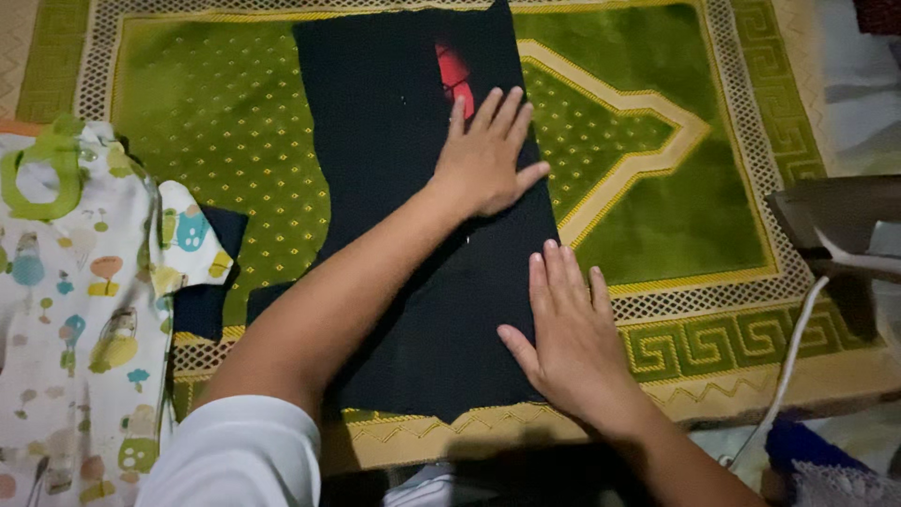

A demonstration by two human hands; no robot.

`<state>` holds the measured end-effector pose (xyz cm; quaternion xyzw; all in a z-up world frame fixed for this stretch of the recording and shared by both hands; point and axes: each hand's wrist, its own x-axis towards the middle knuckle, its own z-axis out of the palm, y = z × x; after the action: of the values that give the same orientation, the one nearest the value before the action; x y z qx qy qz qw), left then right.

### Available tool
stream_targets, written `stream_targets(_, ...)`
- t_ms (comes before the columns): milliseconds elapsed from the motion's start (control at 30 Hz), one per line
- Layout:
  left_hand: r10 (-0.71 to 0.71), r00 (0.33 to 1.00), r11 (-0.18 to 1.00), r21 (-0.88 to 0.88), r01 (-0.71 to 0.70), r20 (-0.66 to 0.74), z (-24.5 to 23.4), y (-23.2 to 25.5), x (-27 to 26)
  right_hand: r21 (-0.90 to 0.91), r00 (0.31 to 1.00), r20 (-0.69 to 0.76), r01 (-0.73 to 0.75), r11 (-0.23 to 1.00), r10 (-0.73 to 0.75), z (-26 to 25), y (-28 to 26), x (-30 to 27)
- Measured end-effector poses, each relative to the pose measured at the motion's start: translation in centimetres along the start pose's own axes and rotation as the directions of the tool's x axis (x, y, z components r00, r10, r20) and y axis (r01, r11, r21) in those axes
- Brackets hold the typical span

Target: The person irons a black t-shirt on a green patterned mat, smoothing it with hands and using a white iron. After finishing the black shirt, the person picks up a white patterned baby onesie and begins to unfold and smooth it on the mat.

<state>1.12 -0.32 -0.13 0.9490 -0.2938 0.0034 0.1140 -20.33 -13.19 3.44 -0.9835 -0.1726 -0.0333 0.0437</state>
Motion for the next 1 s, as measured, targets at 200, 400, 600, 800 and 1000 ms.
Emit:
stream_targets(200,-0.100,0.995,0.995,0.008,0.100,0.005,0.3,-1.9,4.7,0.041,1.000,-0.008,0.000,0.999,0.001,-0.3,0.0,0.1)
stream_targets(400,-0.062,0.993,0.998,0.003,0.063,-0.095,1.1,-3.8,6.5,0.132,1.000,0.028,-0.012,0.991,0.008,-2.1,1.7,2.6)
stream_targets(600,-0.039,0.995,0.999,-0.036,0.036,-0.092,-0.5,-7.5,6.0,0.090,0.997,0.075,0.023,0.996,-0.029,0.3,6.4,14.0)
stream_targets(800,-0.144,0.975,0.988,-0.073,0.134,-0.167,-0.5,-9.5,6.2,0.008,0.994,0.113,-0.015,1.000,0.014,4.1,7.8,20.5)
stream_targets(1000,-0.253,0.960,0.966,-0.086,0.244,-0.116,-0.6,-10.0,6.2,0.018,0.993,0.093,-0.072,0.997,0.070,5.4,10.0,26.6)
